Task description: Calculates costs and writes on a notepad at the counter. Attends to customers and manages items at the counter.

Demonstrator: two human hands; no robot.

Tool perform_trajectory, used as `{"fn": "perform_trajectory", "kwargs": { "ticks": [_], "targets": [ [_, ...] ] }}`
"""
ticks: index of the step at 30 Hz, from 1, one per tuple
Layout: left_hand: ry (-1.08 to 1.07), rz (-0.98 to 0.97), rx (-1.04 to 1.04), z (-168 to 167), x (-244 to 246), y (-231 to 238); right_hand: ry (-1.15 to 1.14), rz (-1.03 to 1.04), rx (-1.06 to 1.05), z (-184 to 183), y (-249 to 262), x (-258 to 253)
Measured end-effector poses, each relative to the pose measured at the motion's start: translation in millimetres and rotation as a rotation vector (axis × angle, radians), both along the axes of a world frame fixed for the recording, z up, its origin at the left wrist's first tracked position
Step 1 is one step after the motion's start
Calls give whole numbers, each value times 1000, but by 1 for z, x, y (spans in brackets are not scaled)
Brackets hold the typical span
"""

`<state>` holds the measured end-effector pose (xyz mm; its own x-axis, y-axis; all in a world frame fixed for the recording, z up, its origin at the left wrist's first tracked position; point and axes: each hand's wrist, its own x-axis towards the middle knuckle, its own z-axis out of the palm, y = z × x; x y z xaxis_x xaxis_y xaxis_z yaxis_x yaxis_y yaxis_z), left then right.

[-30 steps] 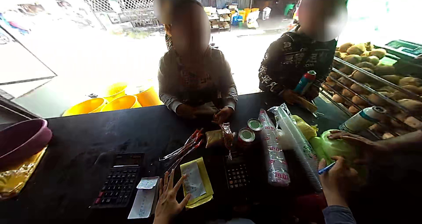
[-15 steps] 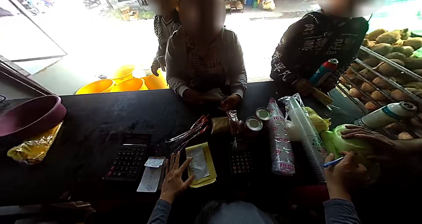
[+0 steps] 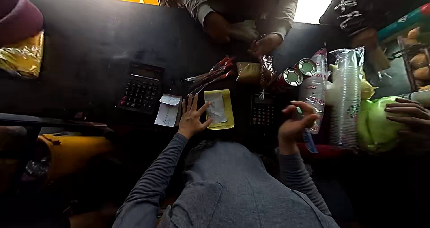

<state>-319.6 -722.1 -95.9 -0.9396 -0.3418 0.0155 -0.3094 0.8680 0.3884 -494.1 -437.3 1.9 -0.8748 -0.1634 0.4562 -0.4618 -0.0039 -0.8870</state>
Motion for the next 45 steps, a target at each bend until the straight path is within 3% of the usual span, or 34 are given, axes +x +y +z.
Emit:
{"fn": "perform_trajectory", "kwargs": {
  "ticks": [3,8,10,16,45],
  "targets": [
    [-23,-9,8,1,-1,-1,-209,245,-46,-22,-76,46],
    [-13,-32,18,1,2,-1,-363,309,60,-73,-145,75],
    [28,-33,38,-1,8,1,-365,287,166,-91,-149,78],
    [152,-22,-9,5,2,0,-313,219,199,-83,-157,72],
    [109,-10,-53,1,1,1,-273,203,290,-89,-160,72]
  ]
}}
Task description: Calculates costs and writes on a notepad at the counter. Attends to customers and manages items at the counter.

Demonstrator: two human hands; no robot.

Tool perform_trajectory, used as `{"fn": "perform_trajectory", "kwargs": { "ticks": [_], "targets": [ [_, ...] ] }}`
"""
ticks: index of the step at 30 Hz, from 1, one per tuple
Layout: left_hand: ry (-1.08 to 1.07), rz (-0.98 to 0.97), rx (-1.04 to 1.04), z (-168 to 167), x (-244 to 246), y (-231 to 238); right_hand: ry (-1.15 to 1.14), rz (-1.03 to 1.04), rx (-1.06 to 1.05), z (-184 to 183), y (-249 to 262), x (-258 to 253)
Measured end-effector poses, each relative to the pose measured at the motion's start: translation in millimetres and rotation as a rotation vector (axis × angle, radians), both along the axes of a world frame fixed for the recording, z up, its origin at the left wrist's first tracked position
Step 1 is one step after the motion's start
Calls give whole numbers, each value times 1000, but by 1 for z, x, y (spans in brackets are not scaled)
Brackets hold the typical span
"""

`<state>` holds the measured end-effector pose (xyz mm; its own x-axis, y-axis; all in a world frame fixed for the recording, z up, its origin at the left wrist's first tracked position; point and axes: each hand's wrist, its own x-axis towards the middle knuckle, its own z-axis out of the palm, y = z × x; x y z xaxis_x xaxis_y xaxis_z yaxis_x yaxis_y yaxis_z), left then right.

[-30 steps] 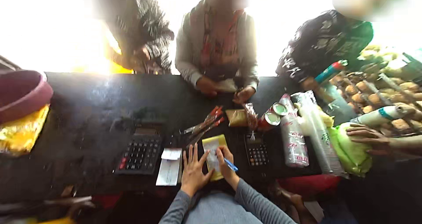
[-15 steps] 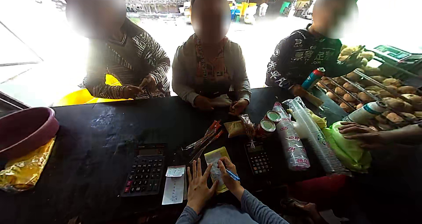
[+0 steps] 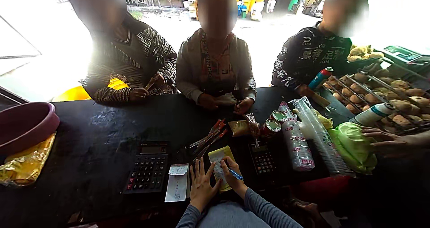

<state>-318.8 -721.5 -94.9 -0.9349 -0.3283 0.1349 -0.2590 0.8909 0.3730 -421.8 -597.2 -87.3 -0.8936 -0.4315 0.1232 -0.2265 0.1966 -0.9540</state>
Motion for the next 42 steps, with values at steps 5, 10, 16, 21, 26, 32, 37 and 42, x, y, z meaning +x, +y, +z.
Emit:
{"fn": "perform_trajectory", "kwargs": {
  "ticks": [5,10,16,21,26,32,37,42],
  "targets": [
    [77,-14,21,-3,2,-1,10,18,14,5,0,1],
    [30,-19,16,-1,1,0,16,22,26,4,3,1],
    [37,-33,19,0,1,-1,-5,50,33,10,3,0],
    [79,-57,-14,-4,2,-1,2,60,37,13,5,1],
    [70,-79,-23,-4,-1,-1,37,63,-21,11,6,-1],
    [62,-95,-49,-4,0,-4,31,79,-47,11,6,-1],
    [49,-87,-36,-3,2,-3,60,92,-45,8,6,0],
    [53,-63,-49,-7,2,-3,51,106,-46,10,7,1]
  ]
}}
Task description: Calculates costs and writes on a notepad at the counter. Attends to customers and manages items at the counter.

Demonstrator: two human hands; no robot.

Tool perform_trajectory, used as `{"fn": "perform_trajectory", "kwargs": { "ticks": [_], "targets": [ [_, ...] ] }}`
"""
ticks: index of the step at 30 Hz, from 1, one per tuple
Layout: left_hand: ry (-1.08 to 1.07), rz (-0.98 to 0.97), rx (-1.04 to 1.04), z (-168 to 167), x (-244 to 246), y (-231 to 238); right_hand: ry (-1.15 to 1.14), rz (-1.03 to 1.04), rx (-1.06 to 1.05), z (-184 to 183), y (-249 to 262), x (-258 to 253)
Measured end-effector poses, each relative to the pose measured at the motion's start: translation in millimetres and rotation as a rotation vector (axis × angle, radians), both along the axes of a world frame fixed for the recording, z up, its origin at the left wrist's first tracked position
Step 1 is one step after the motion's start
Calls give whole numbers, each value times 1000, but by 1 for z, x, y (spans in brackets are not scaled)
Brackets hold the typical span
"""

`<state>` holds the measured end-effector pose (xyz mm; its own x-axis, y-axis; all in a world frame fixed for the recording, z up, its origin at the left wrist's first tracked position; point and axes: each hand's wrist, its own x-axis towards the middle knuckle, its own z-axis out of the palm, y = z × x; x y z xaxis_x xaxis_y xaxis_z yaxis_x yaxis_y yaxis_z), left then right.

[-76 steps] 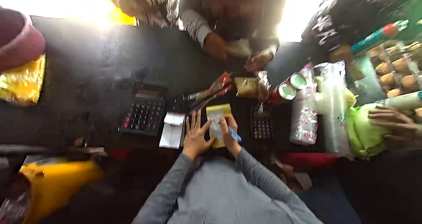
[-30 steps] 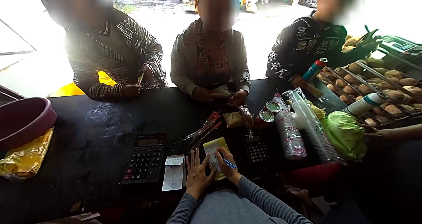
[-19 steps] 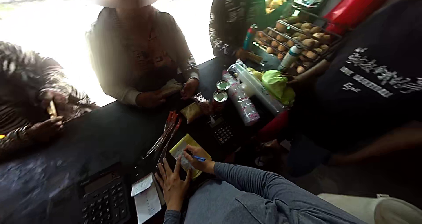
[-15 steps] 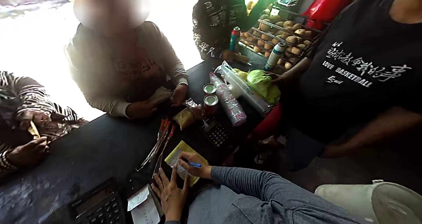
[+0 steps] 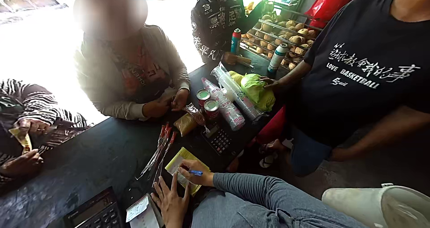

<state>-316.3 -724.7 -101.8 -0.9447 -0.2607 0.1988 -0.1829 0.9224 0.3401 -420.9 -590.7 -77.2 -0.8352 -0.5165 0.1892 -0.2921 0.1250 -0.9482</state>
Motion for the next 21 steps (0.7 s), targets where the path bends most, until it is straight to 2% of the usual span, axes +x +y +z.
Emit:
{"fn": "perform_trajectory", "kwargs": {
  "ticks": [4,8,10,13,15,18,21],
  "targets": [
    [7,-3,-12,-3,-3,-3,-55,-3,-14,4,0,-2],
    [0,-24,22,9,-3,0,-281,-86,-211,12,8,-10],
    [-40,-9,39,12,-3,0,-363,-118,-213,13,16,-15],
    [-92,29,91,6,1,1,-365,-148,-142,19,31,-11],
    [-111,41,92,4,1,0,-334,-161,-204,18,27,-8],
    [-122,50,102,5,0,1,-295,-124,-232,9,15,-3],
    [-141,50,103,6,0,1,-261,-86,-154,-4,8,-2]
  ]
}}
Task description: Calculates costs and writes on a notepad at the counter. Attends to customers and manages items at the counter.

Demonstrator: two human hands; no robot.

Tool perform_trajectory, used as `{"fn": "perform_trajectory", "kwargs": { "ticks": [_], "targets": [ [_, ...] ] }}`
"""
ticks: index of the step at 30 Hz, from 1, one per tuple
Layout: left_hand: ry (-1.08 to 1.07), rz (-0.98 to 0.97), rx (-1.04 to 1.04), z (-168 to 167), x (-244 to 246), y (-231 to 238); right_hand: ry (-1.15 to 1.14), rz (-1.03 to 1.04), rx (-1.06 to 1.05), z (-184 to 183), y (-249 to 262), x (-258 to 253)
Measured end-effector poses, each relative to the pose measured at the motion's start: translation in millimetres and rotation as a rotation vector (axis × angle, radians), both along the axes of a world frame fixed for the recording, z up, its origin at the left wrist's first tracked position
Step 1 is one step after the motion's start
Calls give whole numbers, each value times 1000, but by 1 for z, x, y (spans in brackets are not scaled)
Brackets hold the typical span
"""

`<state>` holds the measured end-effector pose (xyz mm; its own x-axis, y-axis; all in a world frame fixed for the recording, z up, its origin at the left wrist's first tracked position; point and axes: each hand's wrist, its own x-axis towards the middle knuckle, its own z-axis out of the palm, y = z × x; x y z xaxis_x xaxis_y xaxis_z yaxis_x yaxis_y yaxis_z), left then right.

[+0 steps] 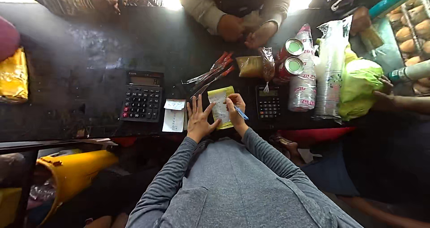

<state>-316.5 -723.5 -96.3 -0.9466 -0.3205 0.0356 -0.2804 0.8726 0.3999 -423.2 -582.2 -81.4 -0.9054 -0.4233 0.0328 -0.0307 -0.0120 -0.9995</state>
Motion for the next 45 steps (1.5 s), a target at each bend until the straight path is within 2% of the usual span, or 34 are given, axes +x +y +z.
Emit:
{"fn": "perform_trajectory", "kwargs": {
  "ticks": [8,17,26,45],
  "targets": [
    [-37,-28,-31,-4,-2,-1,-11,-35,-64,4,6,-8],
    [-81,-27,-20,-2,-3,-1,174,30,198,-3,0,-6],
    [-80,-30,-29,-4,-3,-2,243,11,315,-5,-4,-5],
    [-65,-31,-13,-1,-3,-2,245,11,316,-8,2,-1]
  ]
}}
